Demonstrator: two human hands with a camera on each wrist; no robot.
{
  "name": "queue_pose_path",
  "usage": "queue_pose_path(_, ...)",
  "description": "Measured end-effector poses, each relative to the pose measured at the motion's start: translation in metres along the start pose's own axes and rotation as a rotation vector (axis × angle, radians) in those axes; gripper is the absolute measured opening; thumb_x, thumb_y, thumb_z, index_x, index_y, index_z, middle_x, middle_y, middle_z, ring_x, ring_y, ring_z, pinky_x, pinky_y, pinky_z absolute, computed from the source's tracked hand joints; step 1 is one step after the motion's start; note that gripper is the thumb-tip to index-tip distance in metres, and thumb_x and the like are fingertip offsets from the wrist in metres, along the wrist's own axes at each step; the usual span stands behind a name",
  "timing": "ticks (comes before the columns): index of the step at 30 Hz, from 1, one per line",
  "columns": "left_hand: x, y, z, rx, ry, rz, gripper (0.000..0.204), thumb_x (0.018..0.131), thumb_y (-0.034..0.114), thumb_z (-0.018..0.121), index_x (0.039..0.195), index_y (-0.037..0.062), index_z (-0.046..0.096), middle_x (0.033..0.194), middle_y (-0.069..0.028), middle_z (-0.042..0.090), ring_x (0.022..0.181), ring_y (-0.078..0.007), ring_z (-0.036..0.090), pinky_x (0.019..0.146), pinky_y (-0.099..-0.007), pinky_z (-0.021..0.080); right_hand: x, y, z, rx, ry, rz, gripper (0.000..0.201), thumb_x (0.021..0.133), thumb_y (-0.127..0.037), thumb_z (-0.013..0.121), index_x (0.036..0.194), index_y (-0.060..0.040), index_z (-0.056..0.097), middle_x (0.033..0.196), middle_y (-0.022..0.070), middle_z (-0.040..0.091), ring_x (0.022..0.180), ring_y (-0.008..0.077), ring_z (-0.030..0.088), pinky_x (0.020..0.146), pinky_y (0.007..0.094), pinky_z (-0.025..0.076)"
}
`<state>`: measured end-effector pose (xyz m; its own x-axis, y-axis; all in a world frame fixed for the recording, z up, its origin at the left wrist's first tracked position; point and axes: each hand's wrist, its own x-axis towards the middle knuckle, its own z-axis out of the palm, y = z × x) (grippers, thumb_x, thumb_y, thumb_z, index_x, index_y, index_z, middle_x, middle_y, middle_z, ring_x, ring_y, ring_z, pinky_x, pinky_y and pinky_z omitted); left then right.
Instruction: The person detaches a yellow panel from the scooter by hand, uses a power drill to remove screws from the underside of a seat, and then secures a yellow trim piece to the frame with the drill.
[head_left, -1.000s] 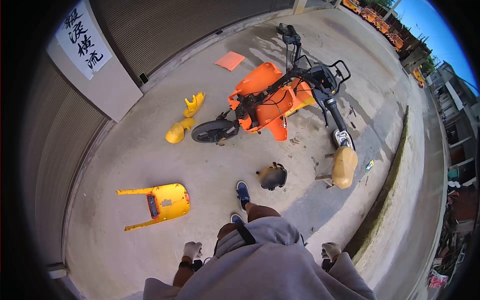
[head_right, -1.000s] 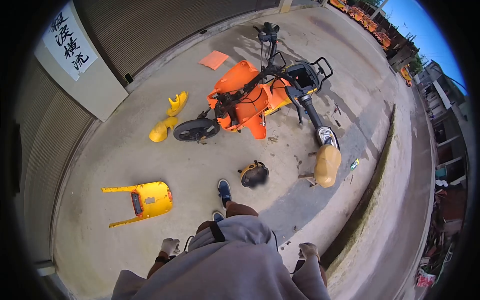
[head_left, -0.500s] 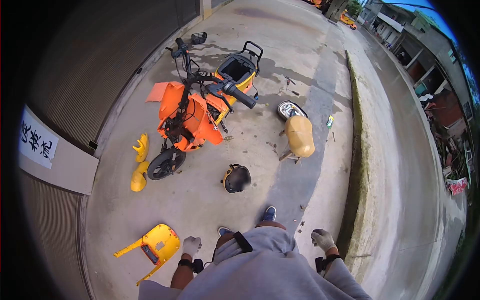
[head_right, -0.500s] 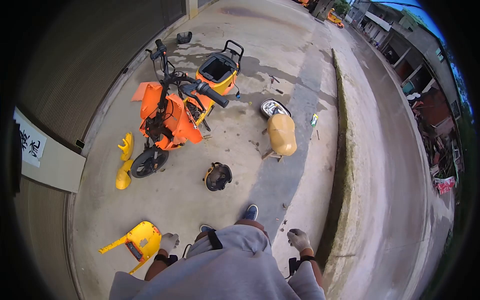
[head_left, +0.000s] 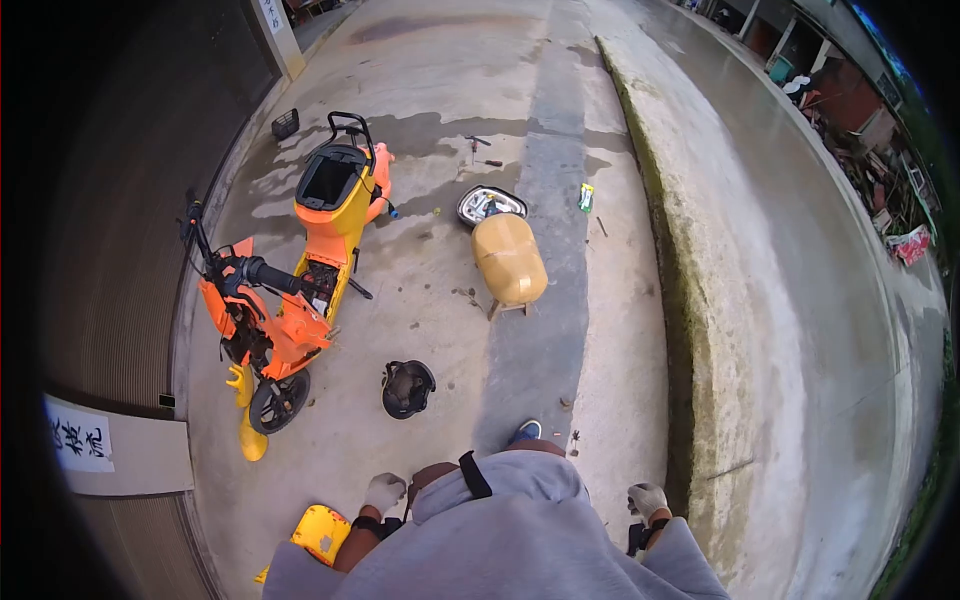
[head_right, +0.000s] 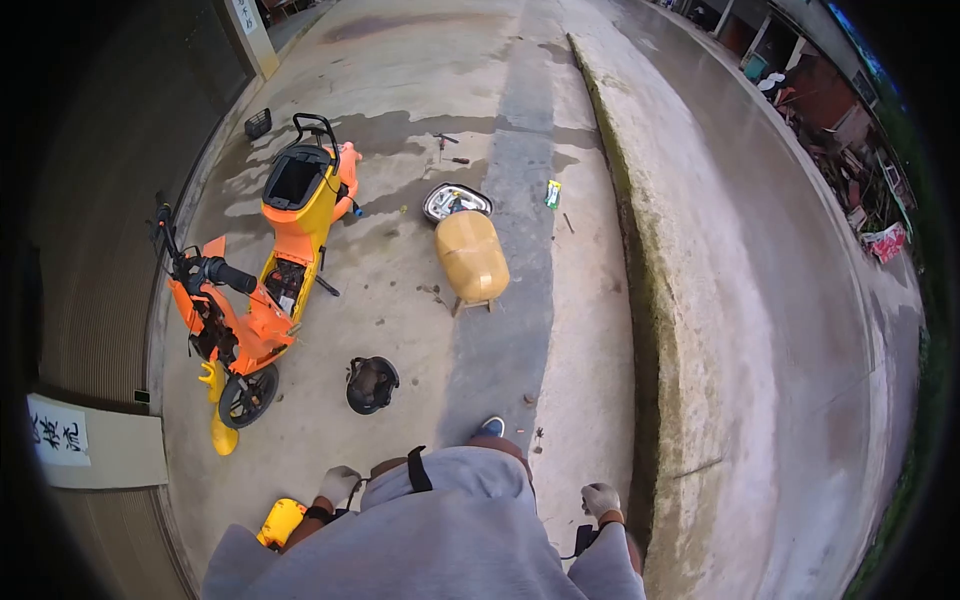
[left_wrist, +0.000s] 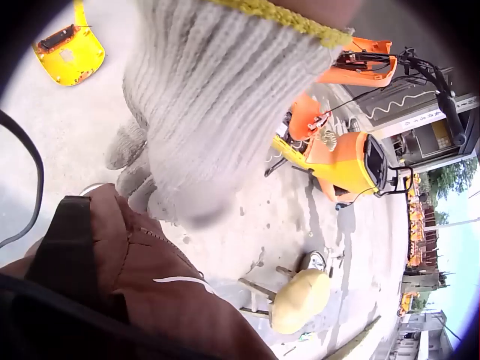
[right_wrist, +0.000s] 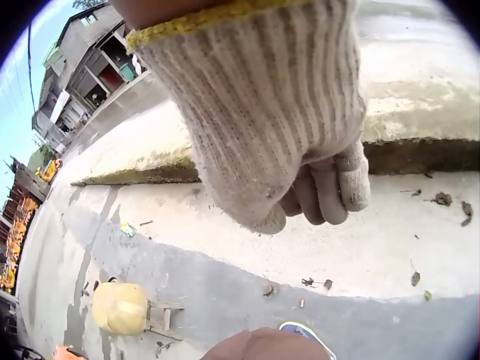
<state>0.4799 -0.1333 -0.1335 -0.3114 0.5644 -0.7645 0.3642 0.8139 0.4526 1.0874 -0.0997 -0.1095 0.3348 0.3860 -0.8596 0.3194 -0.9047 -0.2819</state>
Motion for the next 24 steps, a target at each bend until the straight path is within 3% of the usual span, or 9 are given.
queue_pose_path(2,0.007,0.022,0.015,0.18,-0.091,0.117,0.024,0.079,0.019,0.062,0.089,-0.0004,0.071,0.077,-0.0117,0.071,0.068,-0.0192,0.068,0.062,-0.0337,0.054,0.024,-0.005,-0.012,-0.066,0.026,-0.027,0.026,0.085,-0.019,0.061,0.098,0.0017,0.068,0.077,0.0099,0.067,0.062,0.0194,0.065,0.057,0.0337,0.055)
queue_pose_path(4,0.007,0.058,0.021,0.222,-0.111,0.107,0.026,0.078,0.021,0.064,0.089,-0.0005,0.072,0.077,-0.0124,0.071,0.069,-0.0204,0.068,0.063,-0.0343,0.054,0.044,-0.024,-0.033,-0.133,0.072,-0.072,0.027,0.084,-0.019,0.06,0.1,0.0021,0.068,0.077,0.0097,0.067,0.062,0.0187,0.065,0.057,0.0329,0.055)
queue_pose_path(8,0.032,0.128,0.023,0.388,-0.156,0.118,0.031,0.073,0.027,0.069,0.088,-0.0003,0.072,0.077,-0.0135,0.071,0.071,-0.0227,0.068,0.068,-0.0355,0.054,0.034,-0.099,-0.035,0.024,0.098,-0.262,0.035,0.084,-0.02,0.061,0.111,0.003,0.065,0.084,0.0101,0.068,0.067,0.0167,0.066,0.061,0.0307,0.055)
queue_pose_path(12,0.068,0.192,0.03,0.413,-0.182,0.178,0.03,0.072,0.027,0.069,0.084,-0.0006,0.072,0.074,-0.0136,0.07,0.07,-0.0237,0.068,0.068,-0.0361,0.053,0.047,-0.121,-0.034,0.165,0.08,-0.324,0.04,0.085,-0.02,0.061,0.117,0.004,0.062,0.09,0.0101,0.069,0.072,0.0153,0.067,0.062,0.029,0.055)
queue_pose_path(16,0.113,0.253,0.052,0.462,-0.189,0.235,0.03,0.072,0.026,0.068,0.086,0.001,0.073,0.075,-0.0143,0.07,0.071,-0.0242,0.069,0.069,-0.0361,0.054,0.067,-0.108,-0.052,0.363,0.086,-0.201,0.037,0.086,-0.018,0.061,0.116,0.0032,0.062,0.085,0.0099,0.067,0.067,0.0162,0.065,0.058,0.0297,0.055)
queue_pose_path(18,0.14,0.289,0.067,0.472,-0.212,0.32,0.031,0.072,0.028,0.067,0.087,0.0023,0.074,0.077,-0.0142,0.071,0.073,-0.0244,0.07,0.07,-0.0355,0.054,0.091,-0.086,-0.064,0.418,0.245,-0.134,0.031,0.086,-0.017,0.058,0.11,0.0034,0.063,0.079,0.0096,0.065,0.06,0.0172,0.063,0.052,0.0329,0.054)
queue_pose_path(20,0.158,0.322,0.082,0.405,-0.22,0.321,0.031,0.071,0.028,0.068,0.087,0.0027,0.074,0.08,-0.0142,0.072,0.075,-0.0255,0.07,0.072,-0.0355,0.054,0.107,-0.067,-0.077,0.637,0.413,0.022,0.023,0.085,-0.013,0.055,0.098,0.0009,0.066,0.073,0.0086,0.063,0.053,0.0169,0.06,0.045,0.0322,0.05)
queue_pose_path(22,0.176,0.35,0.095,0.449,-0.173,0.285,0.03,0.07,0.028,0.07,0.087,0.0035,0.075,0.082,-0.0147,0.072,0.076,-0.0274,0.07,0.075,-0.0364,0.055,0.106,-0.07,-0.098,0.769,0.456,0.284,0.015,0.083,-0.011,0.052,0.087,-0.0016,0.063,0.068,0.0072,0.06,0.05,0.0185,0.059,0.043,0.0343,0.049)
queue_pose_path(24,0.205,0.376,0.105,0.431,-0.186,0.302,0.03,0.069,0.027,0.07,0.088,0.0046,0.075,0.084,-0.0158,0.072,0.078,-0.0285,0.07,0.076,-0.0373,0.055,0.108,-0.087,-0.116,0.776,0.464,0.319,0.011,0.083,-0.011,0.052,0.084,-0.0034,0.06,0.067,0.0073,0.059,0.048,0.0195,0.058,0.041,0.0347,0.048)
